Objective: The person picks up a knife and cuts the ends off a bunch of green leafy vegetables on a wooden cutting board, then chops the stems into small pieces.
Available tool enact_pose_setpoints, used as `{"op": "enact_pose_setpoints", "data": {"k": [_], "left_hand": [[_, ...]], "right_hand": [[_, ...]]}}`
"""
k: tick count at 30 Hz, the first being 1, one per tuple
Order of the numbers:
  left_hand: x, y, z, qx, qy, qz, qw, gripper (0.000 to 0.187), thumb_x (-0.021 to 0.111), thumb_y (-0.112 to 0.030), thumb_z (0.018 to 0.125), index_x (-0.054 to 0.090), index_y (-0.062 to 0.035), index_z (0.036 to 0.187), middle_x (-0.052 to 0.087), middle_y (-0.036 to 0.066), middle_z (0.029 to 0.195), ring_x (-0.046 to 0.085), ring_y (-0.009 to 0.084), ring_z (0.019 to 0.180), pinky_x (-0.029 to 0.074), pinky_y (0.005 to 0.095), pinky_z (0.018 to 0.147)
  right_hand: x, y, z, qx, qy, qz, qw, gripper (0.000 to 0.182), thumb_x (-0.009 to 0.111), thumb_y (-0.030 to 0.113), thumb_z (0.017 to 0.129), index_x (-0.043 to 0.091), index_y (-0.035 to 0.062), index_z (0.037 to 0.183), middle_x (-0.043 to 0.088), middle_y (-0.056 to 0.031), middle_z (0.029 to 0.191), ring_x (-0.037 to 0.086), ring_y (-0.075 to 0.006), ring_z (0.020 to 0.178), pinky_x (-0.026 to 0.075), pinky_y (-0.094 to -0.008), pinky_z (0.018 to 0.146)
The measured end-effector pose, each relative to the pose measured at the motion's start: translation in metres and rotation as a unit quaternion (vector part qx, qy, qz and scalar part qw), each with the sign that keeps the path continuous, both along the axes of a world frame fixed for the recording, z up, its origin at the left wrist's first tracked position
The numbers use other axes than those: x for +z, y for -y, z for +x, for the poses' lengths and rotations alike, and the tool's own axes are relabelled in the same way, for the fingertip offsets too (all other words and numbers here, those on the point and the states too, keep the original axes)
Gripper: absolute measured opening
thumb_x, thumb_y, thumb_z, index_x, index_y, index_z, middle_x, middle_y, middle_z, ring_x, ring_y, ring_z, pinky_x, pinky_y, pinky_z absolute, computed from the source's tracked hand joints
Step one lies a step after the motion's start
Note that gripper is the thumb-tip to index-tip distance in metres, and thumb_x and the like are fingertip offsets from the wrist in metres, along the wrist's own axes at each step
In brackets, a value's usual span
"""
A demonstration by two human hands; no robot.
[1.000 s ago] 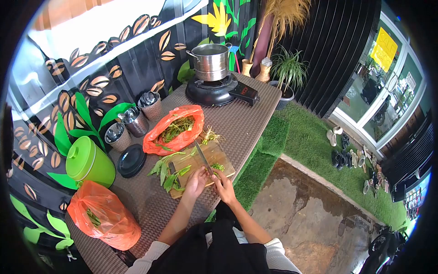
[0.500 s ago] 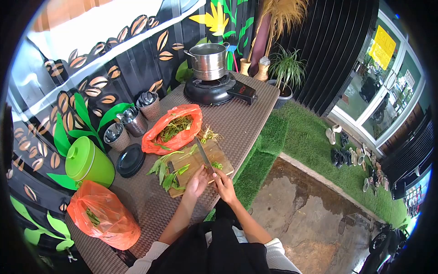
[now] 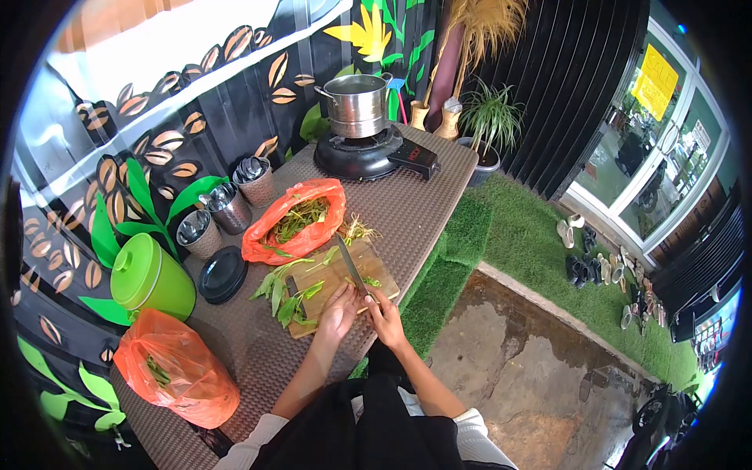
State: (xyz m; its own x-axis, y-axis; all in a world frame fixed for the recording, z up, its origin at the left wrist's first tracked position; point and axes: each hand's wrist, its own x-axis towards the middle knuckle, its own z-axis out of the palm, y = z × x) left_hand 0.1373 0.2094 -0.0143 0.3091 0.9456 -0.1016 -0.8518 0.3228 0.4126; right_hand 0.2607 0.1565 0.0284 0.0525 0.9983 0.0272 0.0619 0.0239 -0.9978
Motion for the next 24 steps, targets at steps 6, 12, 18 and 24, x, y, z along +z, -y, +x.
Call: {"op": "enact_pose_setpoints", "data": {"k": [6, 12, 18, 24], "left_hand": [[0.022, 0.008, -0.001, 0.098, -0.198, 0.031, 0.975, 0.024, 0.059, -0.003, 0.087, 0.060, 0.0050, 0.110, 0.063, 0.009, 0.102, 0.061, 0.0160, 0.093, 0.051, 0.0287, 0.084], [0.016, 0.002, -0.007, 0.161, -0.317, 0.142, 0.924, 0.019, 0.061, 0.005, 0.083, 0.064, 0.0079, 0.101, 0.064, 0.010, 0.097, 0.064, 0.0165, 0.080, 0.053, 0.0254, 0.074], [0.012, 0.003, -0.006, 0.196, -0.368, 0.185, 0.890, 0.020, 0.060, 0.009, 0.081, 0.065, 0.0073, 0.099, 0.063, 0.012, 0.094, 0.063, 0.0155, 0.078, 0.052, 0.0237, 0.071], [0.011, 0.004, -0.005, 0.197, -0.369, 0.186, 0.889, 0.021, 0.061, 0.009, 0.080, 0.066, 0.0064, 0.100, 0.063, 0.011, 0.095, 0.062, 0.0149, 0.081, 0.051, 0.0235, 0.073]], "right_hand": [[0.000, -0.001, 0.000, -0.004, -0.013, -0.004, 1.000, 0.034, 0.047, 0.024, 0.096, 0.051, 0.0055, 0.124, 0.043, 0.0014, 0.049, 0.039, -0.0061, 0.043, 0.033, -0.0247, 0.042], [0.026, 0.001, 0.000, 0.018, -0.011, -0.021, 1.000, 0.035, 0.048, 0.026, 0.096, 0.052, 0.0066, 0.124, 0.042, 0.0018, 0.048, 0.039, -0.0061, 0.042, 0.033, -0.0250, 0.042], [0.024, 0.001, -0.002, 0.019, 0.025, -0.017, 0.999, 0.034, 0.049, 0.026, 0.095, 0.055, 0.0062, 0.122, 0.042, 0.0017, 0.049, 0.038, -0.0062, 0.044, 0.032, -0.0255, 0.043], [0.021, 0.001, -0.002, 0.024, 0.014, -0.021, 0.999, 0.034, 0.048, 0.026, 0.095, 0.055, 0.0059, 0.122, 0.040, 0.0022, 0.050, 0.037, -0.0064, 0.044, 0.032, -0.0253, 0.042]]}}
